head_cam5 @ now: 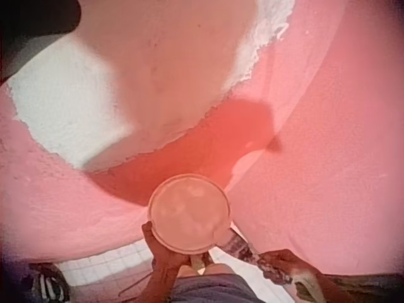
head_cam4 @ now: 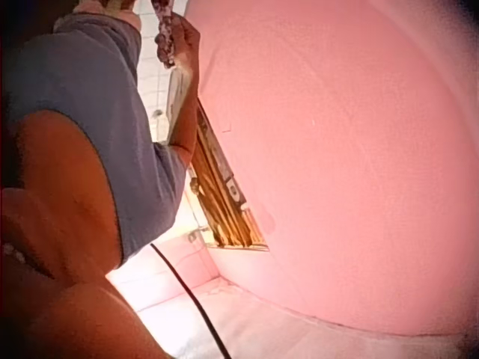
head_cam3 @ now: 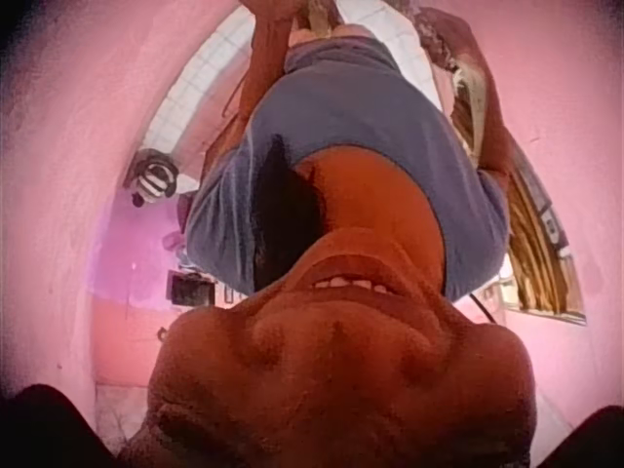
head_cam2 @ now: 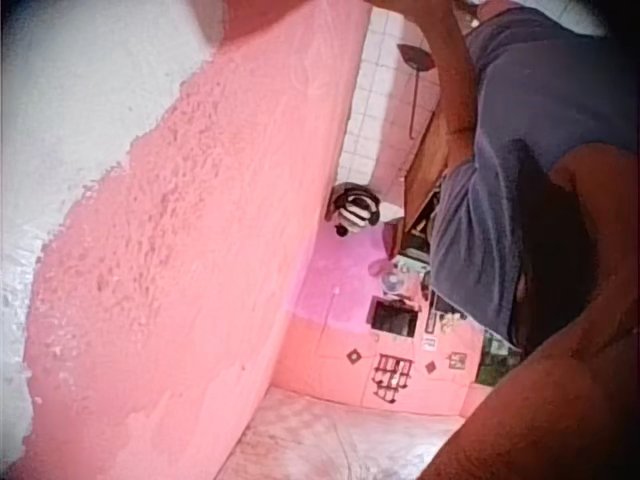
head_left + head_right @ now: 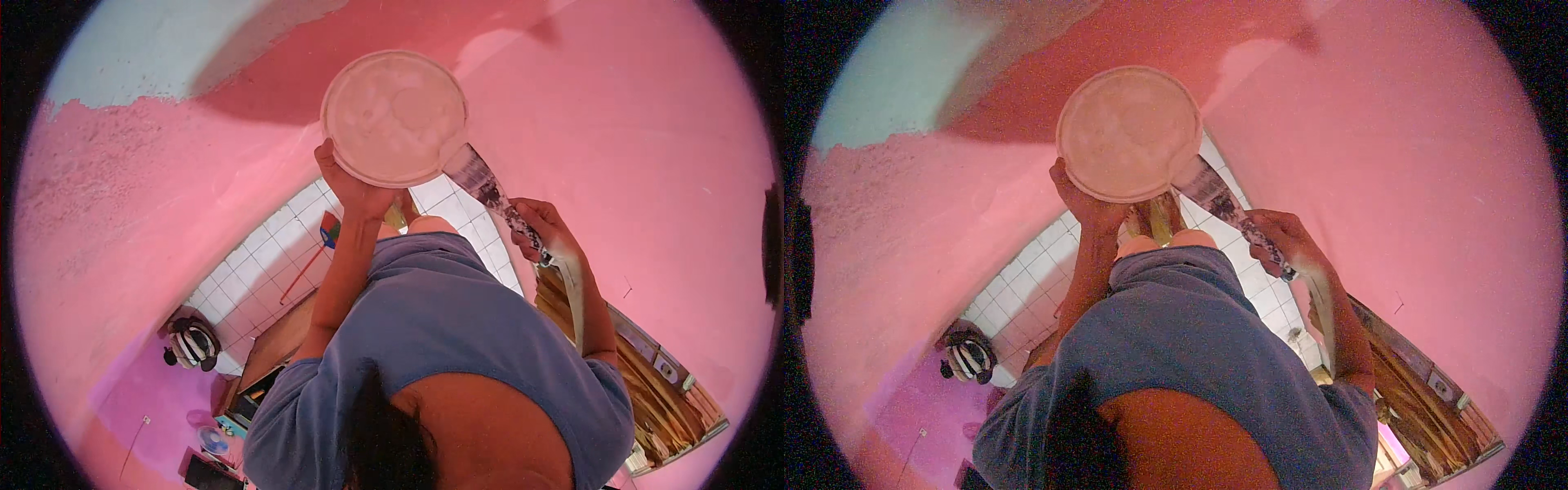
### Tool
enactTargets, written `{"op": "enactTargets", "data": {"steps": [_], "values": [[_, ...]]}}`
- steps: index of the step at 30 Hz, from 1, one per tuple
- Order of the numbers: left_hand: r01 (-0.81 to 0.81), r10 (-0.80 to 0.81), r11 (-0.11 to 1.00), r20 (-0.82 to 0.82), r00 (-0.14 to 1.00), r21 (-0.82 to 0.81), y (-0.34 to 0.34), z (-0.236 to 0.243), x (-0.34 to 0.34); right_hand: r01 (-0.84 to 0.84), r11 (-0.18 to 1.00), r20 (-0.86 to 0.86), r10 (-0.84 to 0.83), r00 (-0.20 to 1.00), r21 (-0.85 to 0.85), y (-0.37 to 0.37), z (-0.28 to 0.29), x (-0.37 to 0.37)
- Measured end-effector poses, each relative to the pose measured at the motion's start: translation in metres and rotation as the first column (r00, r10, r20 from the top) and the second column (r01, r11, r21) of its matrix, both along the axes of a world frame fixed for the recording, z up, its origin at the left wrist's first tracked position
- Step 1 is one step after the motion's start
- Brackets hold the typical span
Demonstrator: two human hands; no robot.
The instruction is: The person applies white plaster to a pink wall using a putty knife. They hold a bucket of plaster in one hand and spread the material onto the wall surface with the tool in the other hand.
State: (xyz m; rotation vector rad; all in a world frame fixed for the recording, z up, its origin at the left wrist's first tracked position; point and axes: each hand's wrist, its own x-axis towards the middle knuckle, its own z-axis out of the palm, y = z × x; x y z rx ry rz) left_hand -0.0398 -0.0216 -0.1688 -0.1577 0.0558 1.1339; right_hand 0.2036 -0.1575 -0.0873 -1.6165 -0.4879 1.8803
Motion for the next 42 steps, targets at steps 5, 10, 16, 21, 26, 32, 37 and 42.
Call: {"op": "enactTargets", "data": {"steps": [5,10,16,21,26,32,37,42], "values": [[0.045,-0.048,0.999,0.231,0.972,0.015,0.004,-0.002,-0.004,0.001,0.992,0.116,-0.015,0.993,0.123,-0.013,0.013,0.023],[0.064,-0.07,0.998,0.353,0.933,0.027,0.004,-0.003,0.0,-0.287,0.922,0.562,0.097,0.821,0.26,0.027,0.052,0.019],[0.045,-0.05,0.999,0.217,0.975,0.028,-0.005,-0.005,0.002,-0.513,0.853,0.721,0.293,0.627,0.099,0.054,0.066,0.018],[0.098,-0.096,0.995,0.146,0.985,-0.012,-0.006,-0.009,0.0,-0.528,0.845,0.724,0.312,0.616,0.085,0.06,0.066,0.02],[0.134,-0.134,0.991,0.175,0.975,0.012,-0.005,-0.009,0.0,-0.553,0.83,0.752,0.324,0.574,0.065,0.066,0.063,0.022],[0.107,-0.106,0.994,-0.096,0.99,0.004,-0.003,-0.006,0.009,-0.533,0.845,0.728,0.349,0.59,0.027,0.065,0.062,0.024],[0.101,-0.104,0.995,-0.137,0.985,-0.025,0.0,-0.005,0.018,-0.502,0.865,0.703,0.374,0.605,-0.028,0.064,0.058,0.029],[0.076,-0.084,0.996,-0.169,0.982,-0.053,0.003,-0.004,0.029,-0.485,0.874,0.629,0.367,0.686,0.019,0.058,0.047,0.037]]}}
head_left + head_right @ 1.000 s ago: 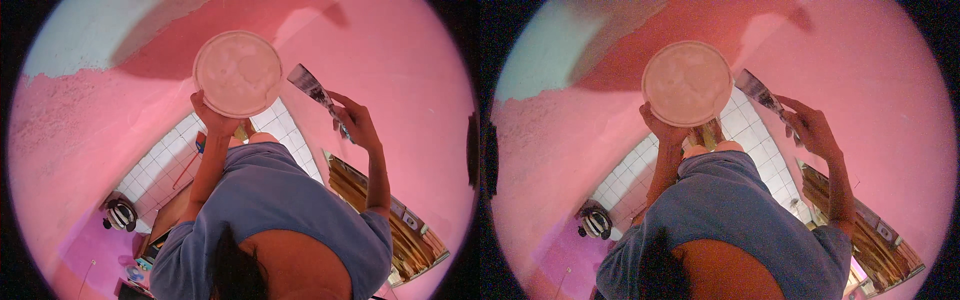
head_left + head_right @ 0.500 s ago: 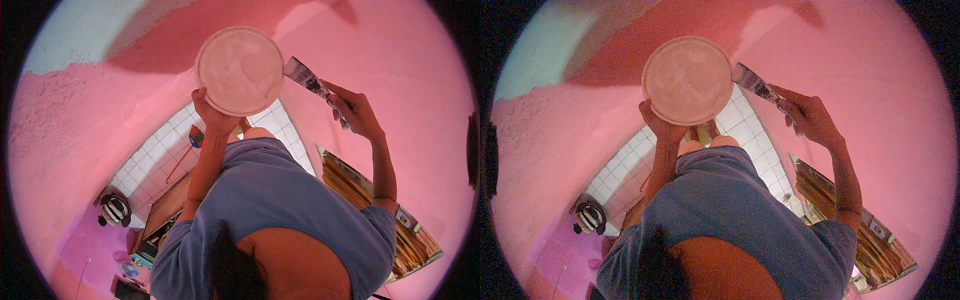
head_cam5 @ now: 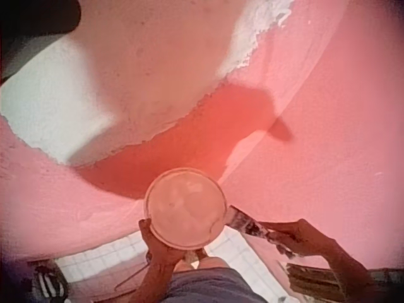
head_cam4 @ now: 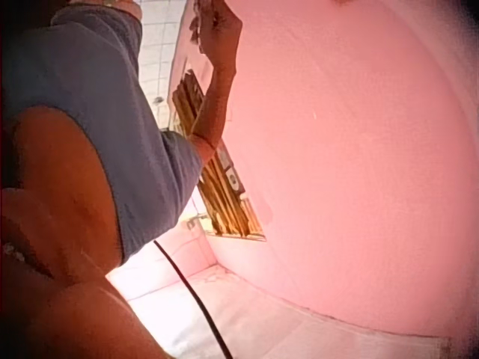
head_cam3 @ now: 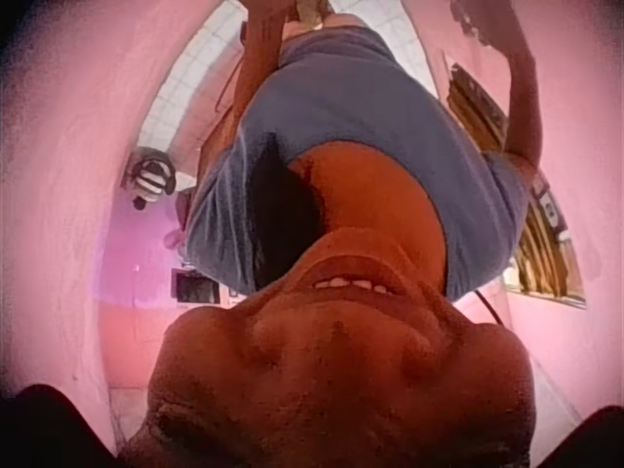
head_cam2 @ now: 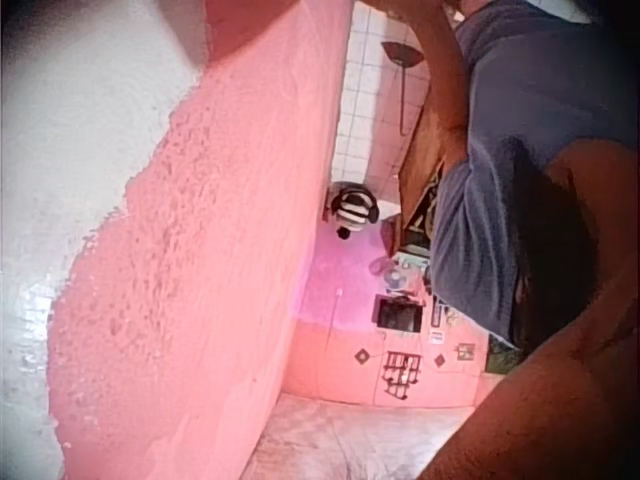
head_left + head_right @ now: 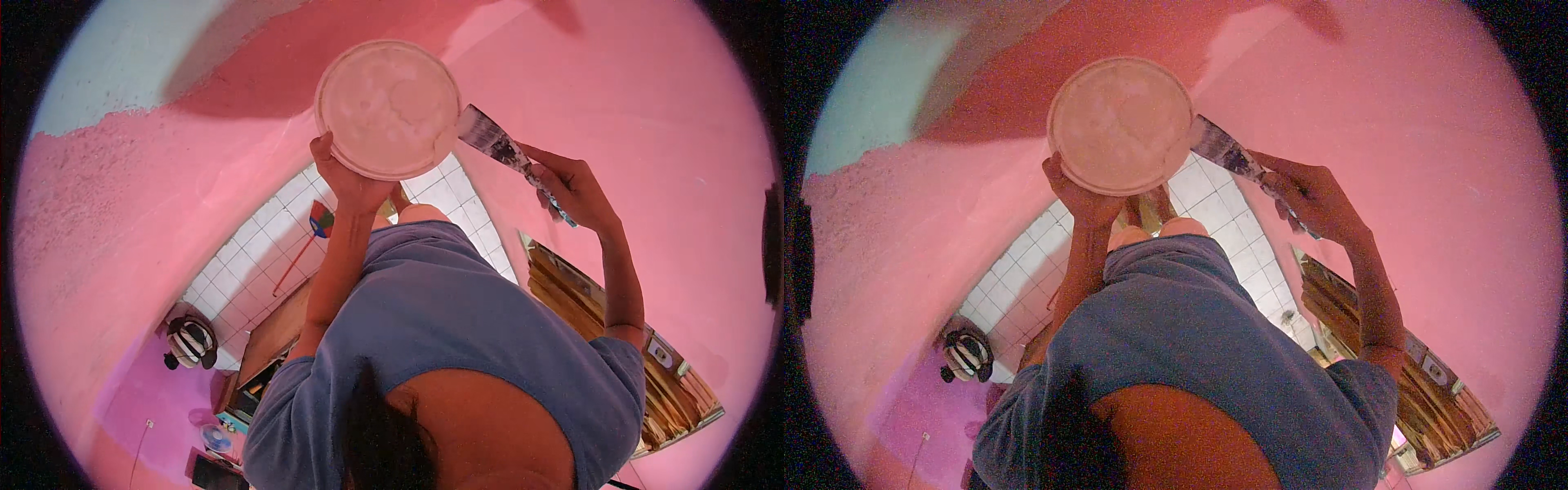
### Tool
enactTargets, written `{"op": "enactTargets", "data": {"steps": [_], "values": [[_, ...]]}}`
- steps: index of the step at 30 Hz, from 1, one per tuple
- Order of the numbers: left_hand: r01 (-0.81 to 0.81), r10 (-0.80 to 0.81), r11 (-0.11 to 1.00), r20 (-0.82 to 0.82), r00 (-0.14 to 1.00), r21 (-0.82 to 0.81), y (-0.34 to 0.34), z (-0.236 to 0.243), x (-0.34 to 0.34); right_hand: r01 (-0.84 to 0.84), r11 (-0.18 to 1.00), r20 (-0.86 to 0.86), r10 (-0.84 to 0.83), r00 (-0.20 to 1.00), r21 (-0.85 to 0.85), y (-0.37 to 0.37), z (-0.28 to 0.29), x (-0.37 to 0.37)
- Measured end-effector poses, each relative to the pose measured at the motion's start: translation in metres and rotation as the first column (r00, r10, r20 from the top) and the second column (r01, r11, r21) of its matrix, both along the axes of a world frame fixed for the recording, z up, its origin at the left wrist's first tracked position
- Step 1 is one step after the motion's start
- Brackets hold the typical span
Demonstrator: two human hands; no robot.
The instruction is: The person applies white plaster to a pink wall using a putty knife. They hold a bucket of plaster in one hand and spread the material onto the wall surface with the tool in the other hand.
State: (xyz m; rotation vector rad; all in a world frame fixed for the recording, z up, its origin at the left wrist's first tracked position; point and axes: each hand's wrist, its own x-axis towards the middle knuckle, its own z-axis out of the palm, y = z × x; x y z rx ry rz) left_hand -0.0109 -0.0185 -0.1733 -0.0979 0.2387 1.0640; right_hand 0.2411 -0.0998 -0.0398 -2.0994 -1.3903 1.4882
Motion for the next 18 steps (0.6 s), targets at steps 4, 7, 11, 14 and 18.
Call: {"op": "enactTargets", "data": {"steps": [4,7,11,14,18], "values": [[-0.014,0.014,1.0,-0.012,1.0,-0.011,-0.002,0.004,0.004,0.025,1.0,-0.048,-0.026,0.999,-0.009,-0.007,-0.006,0.0],[-0.018,0.018,1.0,-0.018,1.0,-0.023,-0.006,0.005,0.004,0.044,0.995,-0.117,-0.054,0.992,-0.088,-0.012,-0.006,-0.008],[-0.015,0.014,0.999,-0.022,1.0,-0.035,-0.011,0.009,0.011,0.007,0.992,-0.167,-0.029,0.986,-0.129,-0.019,-0.01,-0.015],[-0.024,0.022,0.999,-0.027,0.999,-0.042,-0.012,0.01,0.009,0.169,0.967,-0.326,-0.224,0.918,-0.188,-0.023,-0.013,-0.023],[-0.024,0.022,0.998,-0.034,0.999,-0.055,-0.016,0.01,0.008,0.218,0.976,-0.369,-0.213,0.905,-0.027,-0.024,-0.014,-0.03]]}}
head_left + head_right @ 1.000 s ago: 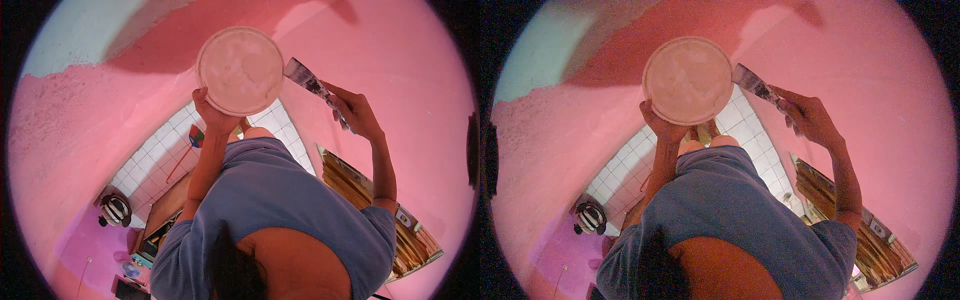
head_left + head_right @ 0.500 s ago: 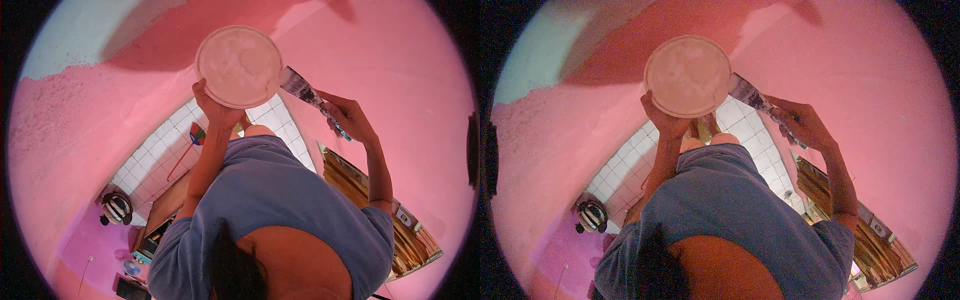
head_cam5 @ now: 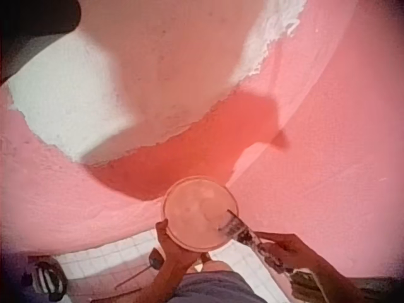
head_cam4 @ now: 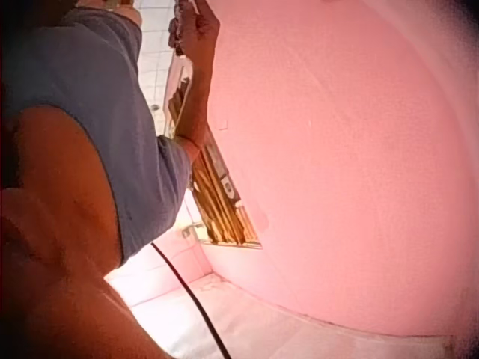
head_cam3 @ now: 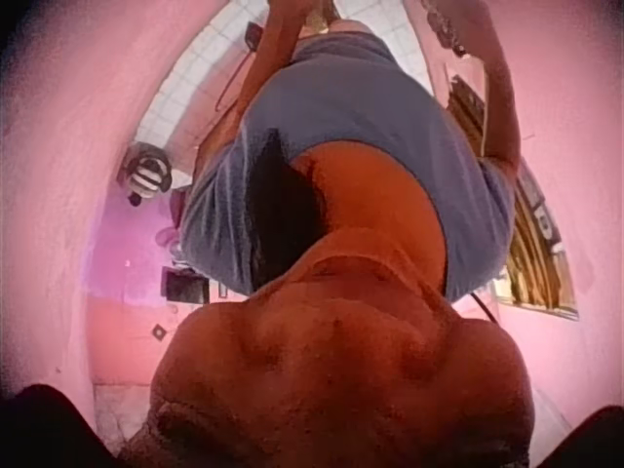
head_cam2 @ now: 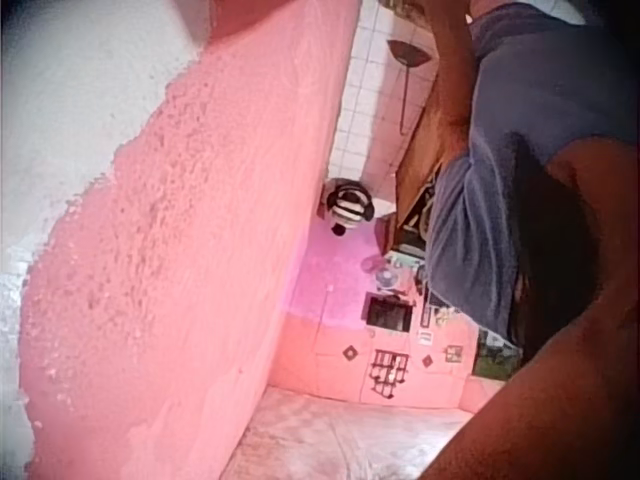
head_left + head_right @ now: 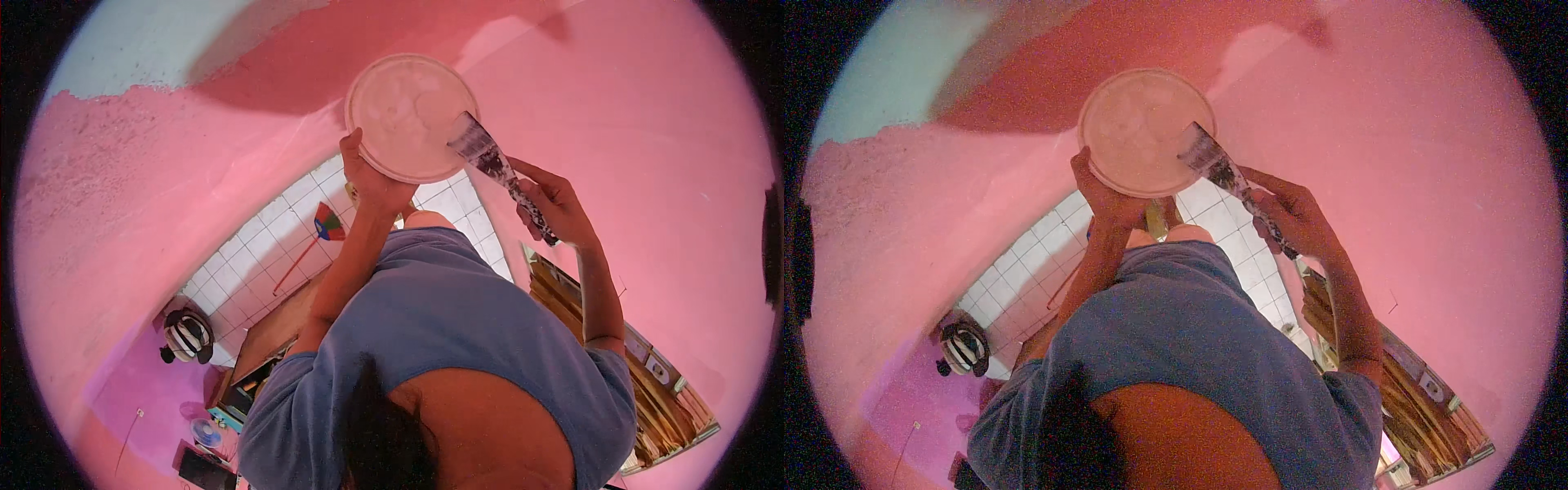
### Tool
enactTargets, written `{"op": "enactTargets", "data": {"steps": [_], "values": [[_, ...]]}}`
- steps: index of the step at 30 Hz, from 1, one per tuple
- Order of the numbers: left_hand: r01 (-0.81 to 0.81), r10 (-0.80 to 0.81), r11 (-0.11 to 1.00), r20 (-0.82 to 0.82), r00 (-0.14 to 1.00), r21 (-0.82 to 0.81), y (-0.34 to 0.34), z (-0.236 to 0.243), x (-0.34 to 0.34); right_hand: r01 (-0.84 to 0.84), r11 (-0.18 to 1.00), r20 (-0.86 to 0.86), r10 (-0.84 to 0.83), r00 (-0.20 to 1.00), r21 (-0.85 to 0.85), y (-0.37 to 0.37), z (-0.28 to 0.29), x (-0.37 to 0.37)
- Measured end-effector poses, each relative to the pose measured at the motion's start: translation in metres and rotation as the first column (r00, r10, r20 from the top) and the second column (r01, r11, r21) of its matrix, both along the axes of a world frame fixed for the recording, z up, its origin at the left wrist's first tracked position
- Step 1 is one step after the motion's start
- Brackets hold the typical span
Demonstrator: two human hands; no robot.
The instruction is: The person applies white plaster to a pink wall using a putty knife. They hold a bucket of plaster in one hand and spread the material onto the wall surface with the tool in the other hand.
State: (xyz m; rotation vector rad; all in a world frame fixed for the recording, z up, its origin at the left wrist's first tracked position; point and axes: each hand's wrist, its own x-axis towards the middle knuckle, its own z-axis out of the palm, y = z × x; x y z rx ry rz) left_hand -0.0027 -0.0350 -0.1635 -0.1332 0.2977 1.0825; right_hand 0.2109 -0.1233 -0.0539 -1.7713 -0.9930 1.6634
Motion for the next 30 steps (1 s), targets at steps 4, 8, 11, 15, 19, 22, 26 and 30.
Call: {"op": "enactTargets", "data": {"steps": [4,8,11,15,19,22,26,30], "values": [[-0.004,0.004,1.0,-0.002,1.0,-0.002,-0.001,0.001,-0.001,-0.101,0.994,0.235,0.087,0.968,0.048,0.003,0.005,-0.006],[-0.004,0.004,1.0,-0.002,1.0,0.0,0.003,0.0,-0.004,-0.522,0.758,0.753,0.063,0.655,0.391,0.001,-0.006,-0.012],[-0.004,0.004,1.0,0.003,1.0,-0.005,0.003,-0.002,-0.006,-0.577,0.775,0.847,0.107,0.521,0.257,0.001,0.007,-0.018],[-0.003,0.003,1.0,0.017,1.0,-0.01,0.002,-0.002,-0.005,-0.651,0.723,0.924,0.048,0.379,0.23,0.002,-0.001,-0.019],[-0.004,0.004,1.0,0.021,1.0,-0.013,0.003,-0.003,-0.007,-0.654,0.704,0.931,-0.027,0.365,0.277,0.004,0.0,-0.02],[-0.008,0.008,1.0,0.02,1.0,-0.01,0.005,-0.004,-0.008,-0.59,0.748,0.882,0.011,0.471,0.306,0.009,0.012,-0.02],[-0.011,0.011,1.0,0.03,1.0,-0.015,0.006,-0.007,-0.011,-0.615,0.762,0.886,0.127,0.446,0.2,0.007,0.019,-0.015],[-0.005,0.005,1.0,0.03,1.0,-0.019,0.005,-0.01,-0.011,-0.641,0.754,0.913,0.145,0.381,0.148,0.009,0.022,-0.029]]}}
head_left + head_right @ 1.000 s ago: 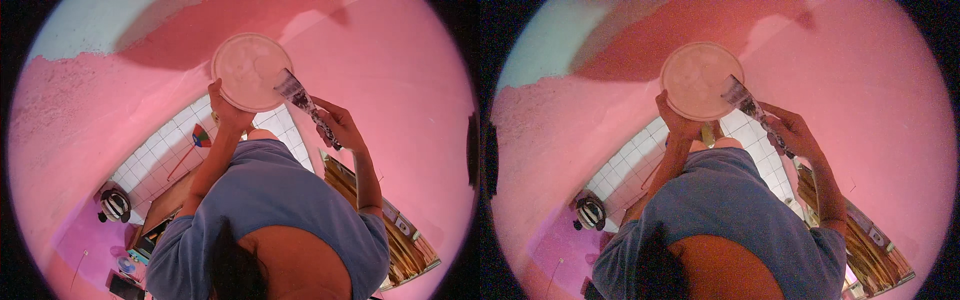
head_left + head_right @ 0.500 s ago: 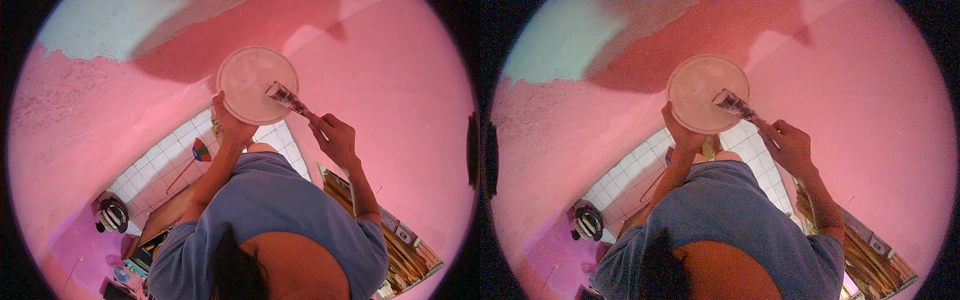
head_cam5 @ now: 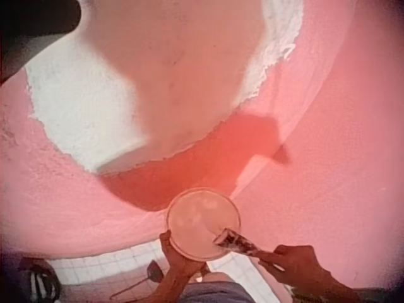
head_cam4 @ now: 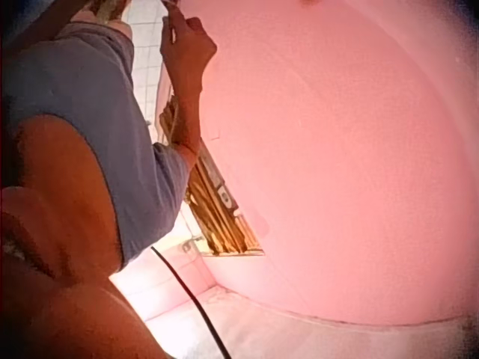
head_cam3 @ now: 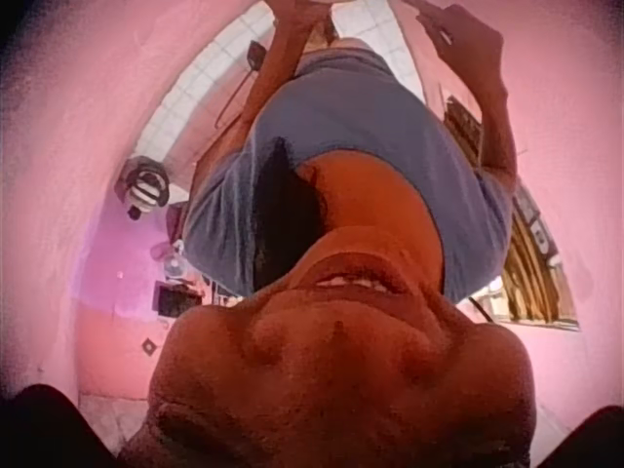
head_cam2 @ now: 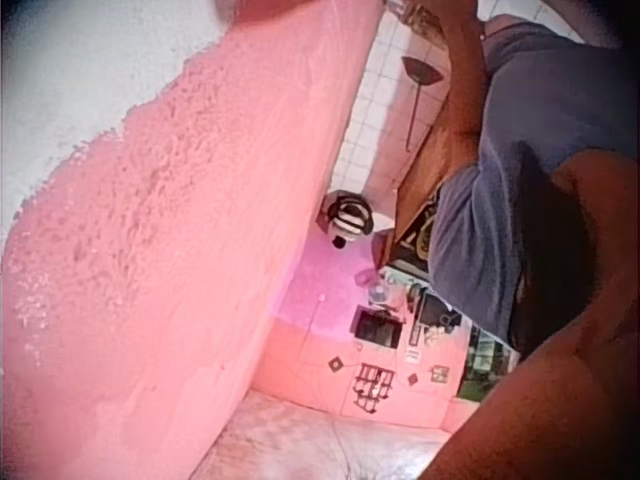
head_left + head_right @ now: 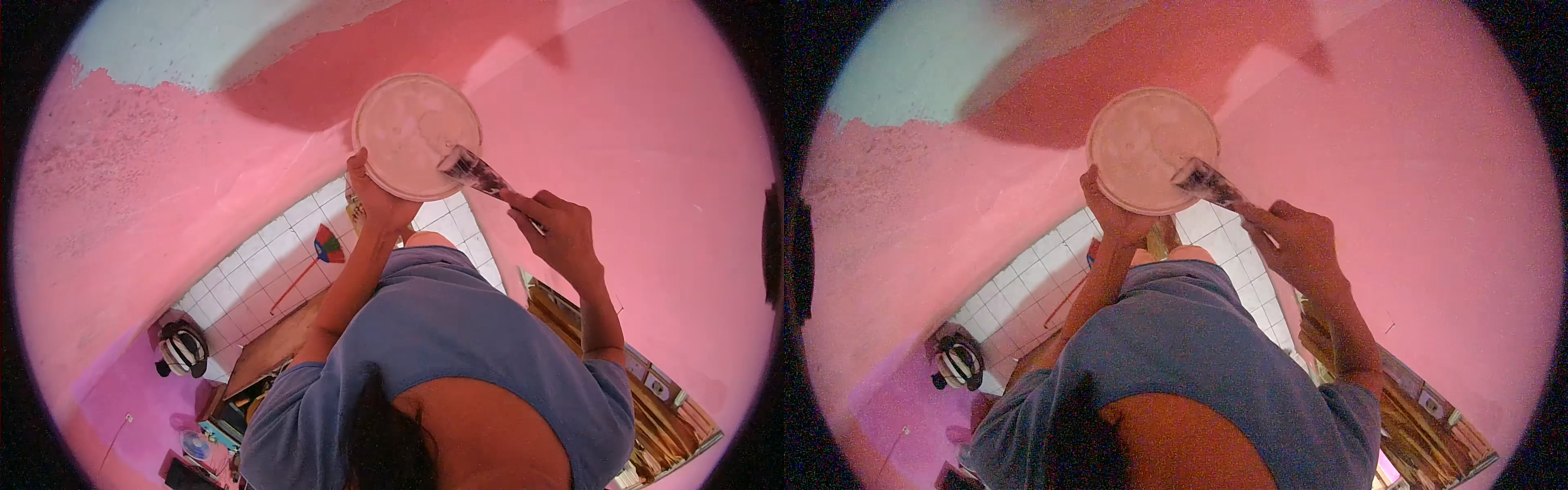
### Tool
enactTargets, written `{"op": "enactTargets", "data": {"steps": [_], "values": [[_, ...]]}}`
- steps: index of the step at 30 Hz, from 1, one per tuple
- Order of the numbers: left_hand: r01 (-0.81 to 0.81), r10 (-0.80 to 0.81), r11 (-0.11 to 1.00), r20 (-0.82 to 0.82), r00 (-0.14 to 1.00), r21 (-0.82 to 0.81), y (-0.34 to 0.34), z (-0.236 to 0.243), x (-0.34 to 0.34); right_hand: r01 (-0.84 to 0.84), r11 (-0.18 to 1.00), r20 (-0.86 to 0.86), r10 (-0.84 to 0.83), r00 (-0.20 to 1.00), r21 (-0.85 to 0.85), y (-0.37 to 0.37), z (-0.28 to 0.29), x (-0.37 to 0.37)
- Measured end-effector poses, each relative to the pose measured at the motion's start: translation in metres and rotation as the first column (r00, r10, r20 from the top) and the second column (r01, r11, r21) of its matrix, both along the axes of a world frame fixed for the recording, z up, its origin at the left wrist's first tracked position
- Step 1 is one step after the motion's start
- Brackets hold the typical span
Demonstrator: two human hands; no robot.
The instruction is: The person applies white plaster to a pink wall using a putty knife. They hold a bucket of plaster in one hand and spread the material onto the wall surface with the tool in the other hand.
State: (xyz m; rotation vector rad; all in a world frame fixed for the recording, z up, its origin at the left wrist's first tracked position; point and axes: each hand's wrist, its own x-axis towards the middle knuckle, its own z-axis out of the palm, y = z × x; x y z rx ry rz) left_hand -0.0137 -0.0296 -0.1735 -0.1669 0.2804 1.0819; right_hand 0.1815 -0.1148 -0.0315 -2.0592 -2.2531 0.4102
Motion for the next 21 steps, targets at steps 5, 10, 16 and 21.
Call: {"op": "enactTargets", "data": {"steps": [5,10,16,21], "values": [[0.017,-0.017,1.0,-0.032,0.999,0.001,-0.003,0.004,0.002,0.022,0.994,-0.075,-0.013,0.997,0.109,0.013,-0.004,-0.005],[0.033,-0.033,0.999,-0.005,0.999,0.012,-0.004,0.001,0.001,-0.002,0.997,-0.016,0.003,1.0,0.077,0.013,-0.008,-0.003],[0.044,-0.044,0.999,-0.009,0.999,0.011,0.003,-0.011,-0.005,-0.022,0.999,0.066,0.019,0.998,0.05,0.02,0.007,-0.007],[0.052,-0.047,0.994,0.048,0.998,-0.093,-0.002,-0.019,-0.002,-0.028,0.997,0.077,0.022,0.997,0.071,0.026,0.009,-0.003]]}}
